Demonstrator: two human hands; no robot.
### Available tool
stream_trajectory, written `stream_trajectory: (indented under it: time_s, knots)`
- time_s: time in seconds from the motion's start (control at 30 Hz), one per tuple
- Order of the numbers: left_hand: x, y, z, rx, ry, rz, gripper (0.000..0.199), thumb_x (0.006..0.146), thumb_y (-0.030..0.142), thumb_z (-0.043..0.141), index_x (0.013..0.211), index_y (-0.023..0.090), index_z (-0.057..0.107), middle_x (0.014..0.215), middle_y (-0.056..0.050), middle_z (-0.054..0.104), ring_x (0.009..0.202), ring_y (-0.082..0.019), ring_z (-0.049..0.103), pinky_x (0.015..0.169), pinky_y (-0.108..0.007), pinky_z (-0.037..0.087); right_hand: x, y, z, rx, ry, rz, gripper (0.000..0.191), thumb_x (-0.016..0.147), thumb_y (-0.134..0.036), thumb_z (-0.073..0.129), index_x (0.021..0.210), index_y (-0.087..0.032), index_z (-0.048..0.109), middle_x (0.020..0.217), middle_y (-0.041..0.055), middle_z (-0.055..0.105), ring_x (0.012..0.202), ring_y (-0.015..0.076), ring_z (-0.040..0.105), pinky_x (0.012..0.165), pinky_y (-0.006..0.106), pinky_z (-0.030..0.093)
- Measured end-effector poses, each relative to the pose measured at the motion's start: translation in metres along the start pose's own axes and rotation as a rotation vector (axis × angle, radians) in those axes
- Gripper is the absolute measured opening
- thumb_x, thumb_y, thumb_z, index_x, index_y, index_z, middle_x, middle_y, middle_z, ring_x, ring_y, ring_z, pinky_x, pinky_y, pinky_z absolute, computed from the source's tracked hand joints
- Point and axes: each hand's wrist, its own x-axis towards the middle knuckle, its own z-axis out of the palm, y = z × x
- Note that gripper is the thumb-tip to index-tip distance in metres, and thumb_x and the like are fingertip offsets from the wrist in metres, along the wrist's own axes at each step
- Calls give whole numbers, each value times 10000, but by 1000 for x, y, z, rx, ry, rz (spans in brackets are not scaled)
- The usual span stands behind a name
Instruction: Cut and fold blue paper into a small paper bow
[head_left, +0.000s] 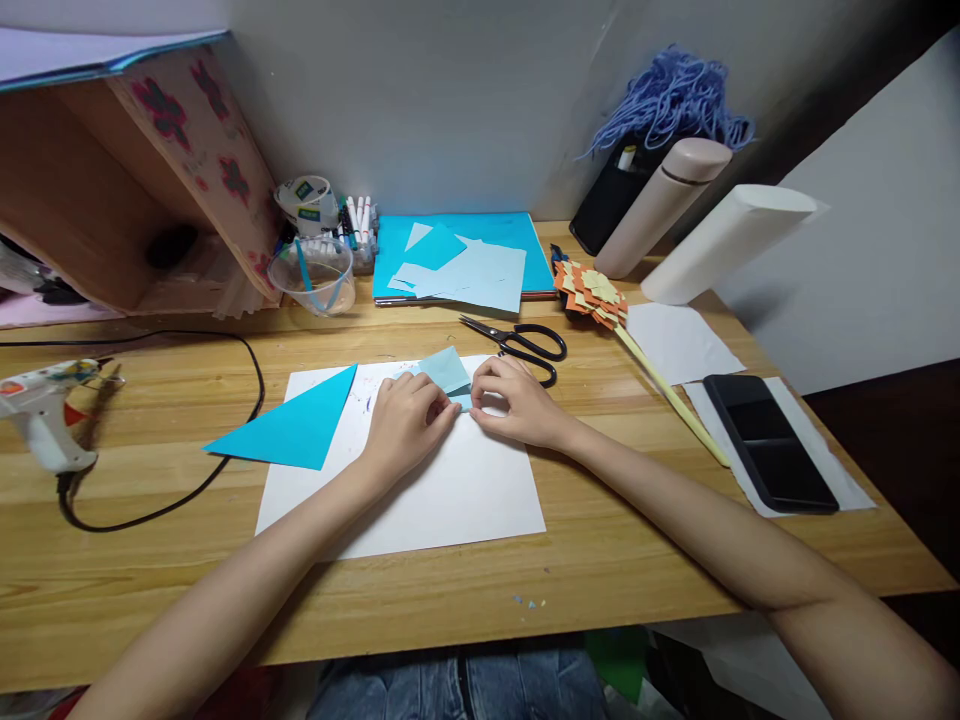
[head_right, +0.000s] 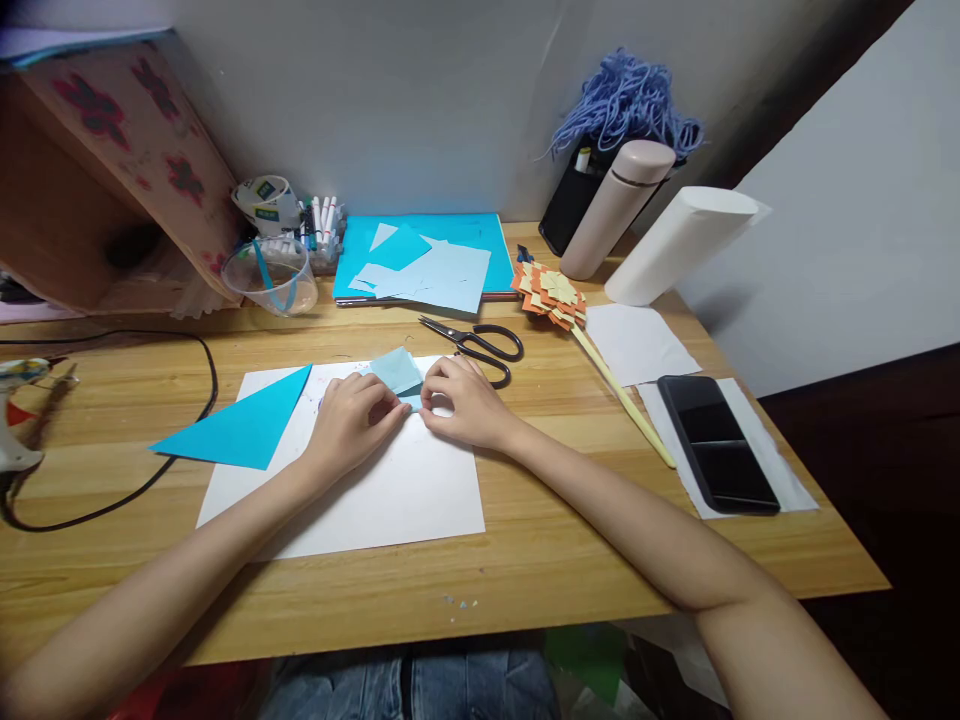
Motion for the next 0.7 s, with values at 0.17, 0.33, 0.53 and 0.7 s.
stream_trajectory:
  time_s: [0.17, 0.33, 0.53, 0.7]
  knots:
    - [2, 0, 2, 41, -15, 8, 212, 831, 332, 528, 674, 190, 520, 747, -17, 593, 754, -185, 492, 662, -336, 284, -2, -3, 4, -2, 10, 59, 63, 748, -203, 595, 711, -212, 545, 874, 35, 539, 859, 201, 469, 818, 377, 382]
    - [3, -1, 2, 66, -31, 19, 202, 820, 334, 546, 682, 189, 522, 760, -19, 593, 761, -189, 495, 661, -333, 284, -4, 6, -4, 36, -8, -60, 45, 751, -195, 589, 780, -215, 561, 898, 44, 544, 872, 197, 493, 820, 366, 403]
    - [2, -4, 2, -3, -21, 49, 206, 851, 345, 516, 716, 194, 555, 786, -23, 608, 774, -189, 502, 674, -334, 287, -7, 17, -11, 56, -15, -213, 52, 802, -220, 558, 803, -222, 610, 830, 41, 585, 828, 184, 521, 760, 339, 423]
    - [2, -7, 0, -83, -40, 33, 196, 833, 355, 551, 722, 202, 599, 768, -12, 609, 764, -178, 508, 694, -330, 285, -7, 17, -8, 36, -12, -247, 53, 790, -195, 558, 770, -215, 603, 800, 36, 599, 797, 177, 514, 731, 326, 430]
